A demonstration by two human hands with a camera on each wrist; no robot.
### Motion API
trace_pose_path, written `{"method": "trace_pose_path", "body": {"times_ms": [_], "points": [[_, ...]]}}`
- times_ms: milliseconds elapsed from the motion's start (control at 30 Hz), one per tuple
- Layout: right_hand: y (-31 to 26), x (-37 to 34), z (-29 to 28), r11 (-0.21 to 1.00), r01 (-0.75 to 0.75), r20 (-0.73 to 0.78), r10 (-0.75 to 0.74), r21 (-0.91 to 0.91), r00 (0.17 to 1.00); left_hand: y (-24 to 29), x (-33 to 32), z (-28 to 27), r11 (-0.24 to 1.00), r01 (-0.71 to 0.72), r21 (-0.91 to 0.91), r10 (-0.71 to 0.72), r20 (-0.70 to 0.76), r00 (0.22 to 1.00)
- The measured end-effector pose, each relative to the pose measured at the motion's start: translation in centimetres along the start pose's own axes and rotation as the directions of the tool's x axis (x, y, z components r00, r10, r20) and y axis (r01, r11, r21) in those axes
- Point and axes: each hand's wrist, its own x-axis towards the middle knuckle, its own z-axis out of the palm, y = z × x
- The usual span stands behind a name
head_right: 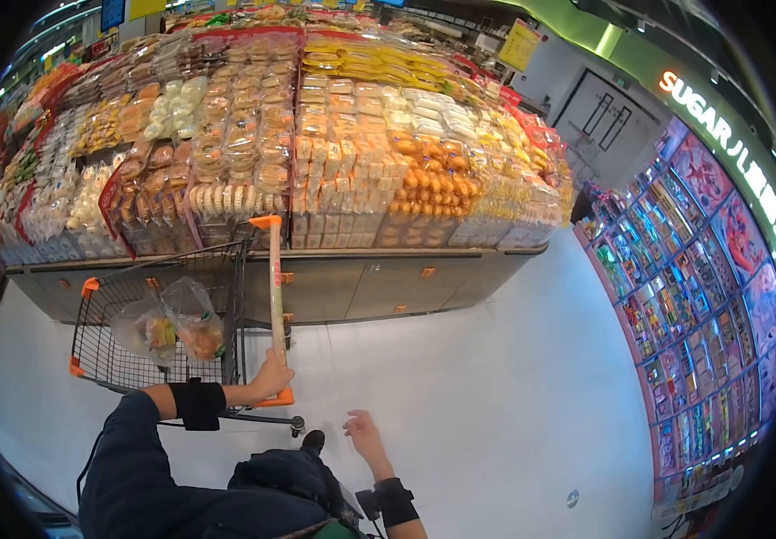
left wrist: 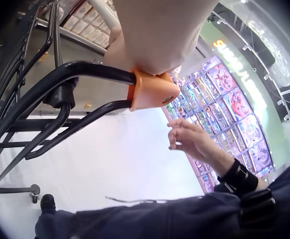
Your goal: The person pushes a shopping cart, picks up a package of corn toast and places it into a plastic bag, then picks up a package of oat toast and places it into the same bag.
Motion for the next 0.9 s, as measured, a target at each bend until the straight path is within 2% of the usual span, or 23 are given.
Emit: {"method": "trace_pose_path", "body": {"times_ms": [33,133,267,367,467,567,667,767,900], "points": [[-0.4,1.6,-0.6,1.0,0.009,0.021,-0.008,-0.028,1.0,-0.1,-0.1,0.1,0.999,0.039,-0.001,-0.039,-0.002,0.999],[-1.3,5.9,-1.9,0.998,0.014,0.082,-0.009,-0.061,0.997,-0.4,-0.4,0.4,0.991,0.024,-0.134,-0.022,0.013,1.0],[-2.9,10.8,-1.2,0.999,-0.008,0.195,0.017,-0.045,0.981,1.5,-1.2,-0.3,0.992,0.037,-0.121,-0.031,0.048,0.998],[-4.7,14.9,-0.2,0.991,0.024,0.254,0.01,-0.13,0.967,0.9,-1.3,0.0,0.998,0.045,-0.034,-0.043,0.06,0.997],[-5.4,19.2,1.2,0.954,0.199,0.299,-0.126,-0.226,0.946,0.7,-1.6,0.2,1.0,-0.003,-0.025,0.004,0.031,1.0],[-7.1,22.9,2.1,0.932,0.256,0.428,-0.128,-0.257,0.895,0.4,-1.5,0.3,1.0,-0.011,-0.029,0.012,0.024,1.0],[-9.3,26.7,3.4,0.81,0.515,0.523,-0.321,-0.281,0.79,2.2,-1.6,-0.3,0.985,0.167,-0.036,-0.162,0.11,0.981],[-13.3,30.3,4.6,0.684,0.687,0.622,-0.432,-0.245,0.653,1.9,-1.5,0.0,0.991,0.129,-0.016,-0.128,0.063,0.99],[-16.6,35.5,6.0,0.558,0.819,0.735,-0.499,-0.132,0.458,2.5,-1.3,0.6,0.985,0.17,0.007,-0.17,-0.002,0.985]]}}
